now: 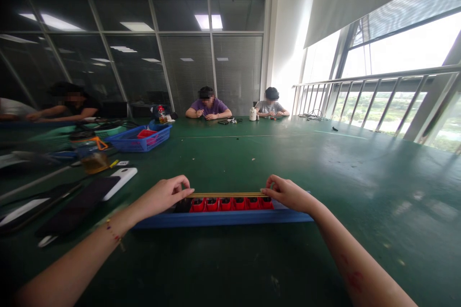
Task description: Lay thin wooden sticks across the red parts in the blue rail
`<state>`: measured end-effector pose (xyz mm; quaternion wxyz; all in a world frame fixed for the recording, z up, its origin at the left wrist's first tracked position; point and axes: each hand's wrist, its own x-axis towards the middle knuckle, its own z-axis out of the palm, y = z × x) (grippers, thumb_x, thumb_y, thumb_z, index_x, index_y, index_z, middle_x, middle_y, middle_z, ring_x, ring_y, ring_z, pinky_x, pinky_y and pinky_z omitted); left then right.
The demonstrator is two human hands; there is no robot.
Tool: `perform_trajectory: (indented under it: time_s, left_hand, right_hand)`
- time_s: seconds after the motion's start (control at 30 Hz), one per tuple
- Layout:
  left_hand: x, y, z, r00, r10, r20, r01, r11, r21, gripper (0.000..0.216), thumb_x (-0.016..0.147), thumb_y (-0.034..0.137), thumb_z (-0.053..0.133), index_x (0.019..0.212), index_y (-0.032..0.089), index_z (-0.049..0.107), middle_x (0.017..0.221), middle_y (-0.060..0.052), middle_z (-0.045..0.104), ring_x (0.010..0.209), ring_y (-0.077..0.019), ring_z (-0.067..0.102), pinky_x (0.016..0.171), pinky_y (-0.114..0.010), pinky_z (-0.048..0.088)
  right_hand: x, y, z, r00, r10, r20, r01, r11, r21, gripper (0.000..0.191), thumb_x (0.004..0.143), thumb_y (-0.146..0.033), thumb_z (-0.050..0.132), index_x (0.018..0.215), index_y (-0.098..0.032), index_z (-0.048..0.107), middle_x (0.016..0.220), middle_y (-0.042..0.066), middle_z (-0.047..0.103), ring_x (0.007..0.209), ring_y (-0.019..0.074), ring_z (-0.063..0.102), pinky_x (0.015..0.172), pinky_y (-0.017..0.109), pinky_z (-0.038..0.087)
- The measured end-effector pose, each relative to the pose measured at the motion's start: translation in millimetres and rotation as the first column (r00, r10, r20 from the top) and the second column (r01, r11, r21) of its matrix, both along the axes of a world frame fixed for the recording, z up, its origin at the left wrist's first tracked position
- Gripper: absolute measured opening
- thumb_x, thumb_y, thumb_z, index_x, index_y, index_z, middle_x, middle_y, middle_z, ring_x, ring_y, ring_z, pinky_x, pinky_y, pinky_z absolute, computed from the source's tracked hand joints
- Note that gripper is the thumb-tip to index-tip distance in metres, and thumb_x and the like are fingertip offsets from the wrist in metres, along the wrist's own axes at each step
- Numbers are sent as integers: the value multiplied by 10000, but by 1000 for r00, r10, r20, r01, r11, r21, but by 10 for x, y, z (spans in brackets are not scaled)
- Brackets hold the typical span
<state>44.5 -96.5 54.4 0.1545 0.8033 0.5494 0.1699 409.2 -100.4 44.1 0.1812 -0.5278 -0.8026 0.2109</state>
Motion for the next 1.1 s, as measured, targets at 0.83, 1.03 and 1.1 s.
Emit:
perform_trajectory:
  time_s: [0.83,1.03,1.1]
  left_hand:
    - [-76,54,10,990,-136,-48,138,989,57,456,839,534,310,886,221,638,891,-36,607,811,-173,555,705,-247,397]
    - [-14,116,104,959,-283,-18,283,959,26,366,818,500,398,859,236,647,972,-14,583,871,-158,540,778,-243,398]
    - [24,143,122,953,-303,-14,303,953,10,343,810,484,421,806,222,641,935,-12,589,852,-156,543,771,-241,400]
  right_hand:
    - [13,-11,38,994,107,-15,-108,993,-56,411,851,-537,348,978,-209,562,759,30,626,686,168,569,588,253,419]
    - [-5,-23,66,994,108,-11,-108,994,-4,433,839,-546,357,930,-201,602,734,25,626,666,166,564,587,254,426]
    - [-7,-20,68,993,119,-1,-119,993,3,422,836,-536,372,945,-205,610,784,29,638,684,167,566,594,252,429]
